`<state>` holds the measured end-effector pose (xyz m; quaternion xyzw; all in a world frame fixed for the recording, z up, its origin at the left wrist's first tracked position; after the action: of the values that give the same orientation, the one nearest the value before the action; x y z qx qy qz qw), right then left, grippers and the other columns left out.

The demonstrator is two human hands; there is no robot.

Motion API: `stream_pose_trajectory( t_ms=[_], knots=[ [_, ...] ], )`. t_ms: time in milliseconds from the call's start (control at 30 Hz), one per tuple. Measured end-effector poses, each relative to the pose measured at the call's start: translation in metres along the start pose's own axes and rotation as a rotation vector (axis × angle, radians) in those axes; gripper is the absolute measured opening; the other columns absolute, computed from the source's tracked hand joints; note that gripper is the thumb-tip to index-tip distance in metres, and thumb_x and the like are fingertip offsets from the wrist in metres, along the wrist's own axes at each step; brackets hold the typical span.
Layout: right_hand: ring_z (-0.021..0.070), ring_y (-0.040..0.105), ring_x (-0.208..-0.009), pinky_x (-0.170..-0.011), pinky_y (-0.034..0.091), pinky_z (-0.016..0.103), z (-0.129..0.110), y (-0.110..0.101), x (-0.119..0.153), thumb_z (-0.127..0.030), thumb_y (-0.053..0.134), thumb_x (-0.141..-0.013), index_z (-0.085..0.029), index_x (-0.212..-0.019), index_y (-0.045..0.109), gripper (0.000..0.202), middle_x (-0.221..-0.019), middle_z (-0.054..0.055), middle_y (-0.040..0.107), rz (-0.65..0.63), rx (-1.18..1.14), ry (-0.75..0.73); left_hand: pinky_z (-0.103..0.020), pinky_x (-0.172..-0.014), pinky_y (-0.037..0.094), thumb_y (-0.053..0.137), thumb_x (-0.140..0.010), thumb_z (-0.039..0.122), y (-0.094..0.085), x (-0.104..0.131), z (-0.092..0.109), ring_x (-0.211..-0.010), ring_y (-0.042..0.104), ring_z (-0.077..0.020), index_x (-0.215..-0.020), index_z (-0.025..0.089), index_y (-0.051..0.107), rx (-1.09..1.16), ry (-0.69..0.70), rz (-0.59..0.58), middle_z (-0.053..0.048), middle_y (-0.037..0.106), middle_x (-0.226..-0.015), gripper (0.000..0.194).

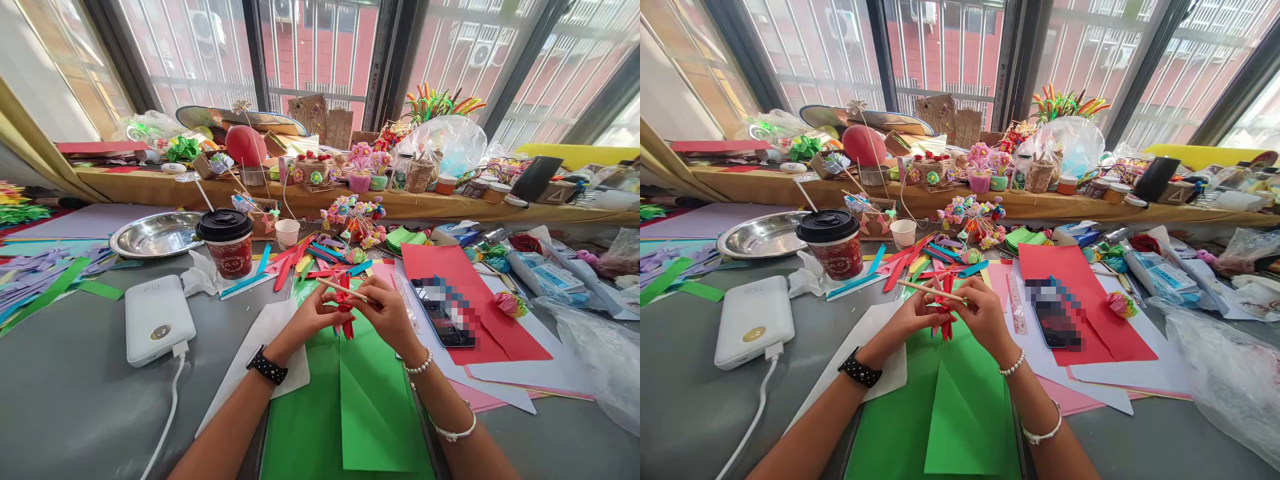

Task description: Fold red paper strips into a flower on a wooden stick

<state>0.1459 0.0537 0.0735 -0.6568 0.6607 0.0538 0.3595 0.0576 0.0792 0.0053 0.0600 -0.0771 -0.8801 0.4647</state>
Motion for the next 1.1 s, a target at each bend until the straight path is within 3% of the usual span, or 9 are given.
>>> stream_pose_trajectory(
  t_ms=[267,467,667,900,1100],
  knots=[
    [0.0123,0.048,-0.064,-0.05,0.038,0.022,0.001,-0.003,-0.003,-0.027,0.054,-0.076,-0.017,-0.07,0.06,0.013,-0.072,0.002,0.049,-0.003,-0.034,-0.004,-0.028,-0.063,0.045,0.066,-0.065,0.021,-0.002,-0.001,0.0,-0.078,0.061,-0.0201,-0.115,0.021,0.034,0.031,-0.012,-0.005,-0.007,0.059,-0.093,0.06],
    [0.0091,0.041,-0.052,-0.046,0.034,0.021,0.01,-0.029,-0.003,-0.026,0.049,-0.08,-0.018,-0.083,0.061,0.015,-0.069,0.0,0.049,0.174,0.095,0.038,-0.028,-0.064,0.044,0.062,-0.069,0.025,0.004,0.0,0.002,-0.083,0.06,-0.0221,-0.107,0.016,0.046,0.034,-0.061,-0.079,-0.011,0.06,-0.097,0.043],
    [0.0081,0.039,-0.05,-0.043,0.032,0.021,0.015,-0.028,-0.004,-0.031,0.053,-0.077,-0.018,-0.091,0.061,0.02,-0.079,0.002,0.054,0.157,0.103,0.058,-0.026,-0.066,0.043,0.058,-0.072,0.032,-0.003,0.002,0.008,-0.071,0.061,-0.0167,-0.091,0.014,0.061,-0.063,-0.052,-0.009,-0.005,0.063,-0.08,0.027],
    [0.0081,0.033,-0.045,-0.04,0.024,0.021,0.031,-0.027,-0.003,-0.037,0.053,-0.075,-0.015,-0.084,0.063,0.026,-0.059,0.0,0.051,0.121,0.068,0.184,-0.028,-0.068,0.047,0.066,-0.064,0.028,-0.024,-0.004,-0.005,-0.068,0.064,-0.0176,-0.091,0.014,0.057,0.192,-0.081,0.152,-0.006,0.066,-0.08,0.032],
    [0.0077,0.031,-0.045,-0.041,0.023,0.021,0.037,-0.025,0.0,-0.035,0.056,-0.073,-0.014,-0.08,0.064,0.025,-0.054,-0.001,0.05,0.113,0.103,0.252,-0.029,-0.074,0.047,0.063,-0.066,0.034,-0.029,0.0,0.003,-0.076,0.064,-0.0197,-0.088,0.012,0.059,0.287,-0.05,0.247,-0.007,0.068,-0.082,0.031]
  ],
)
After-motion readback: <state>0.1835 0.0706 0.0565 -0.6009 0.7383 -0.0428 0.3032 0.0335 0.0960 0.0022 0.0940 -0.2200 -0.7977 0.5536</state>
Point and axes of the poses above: each hand's wrist, its own x-axis away from the middle knuckle, its own y-axis out of the palm, z = x × y, the point moved 10 cm from there along -x, towards the middle knuckle
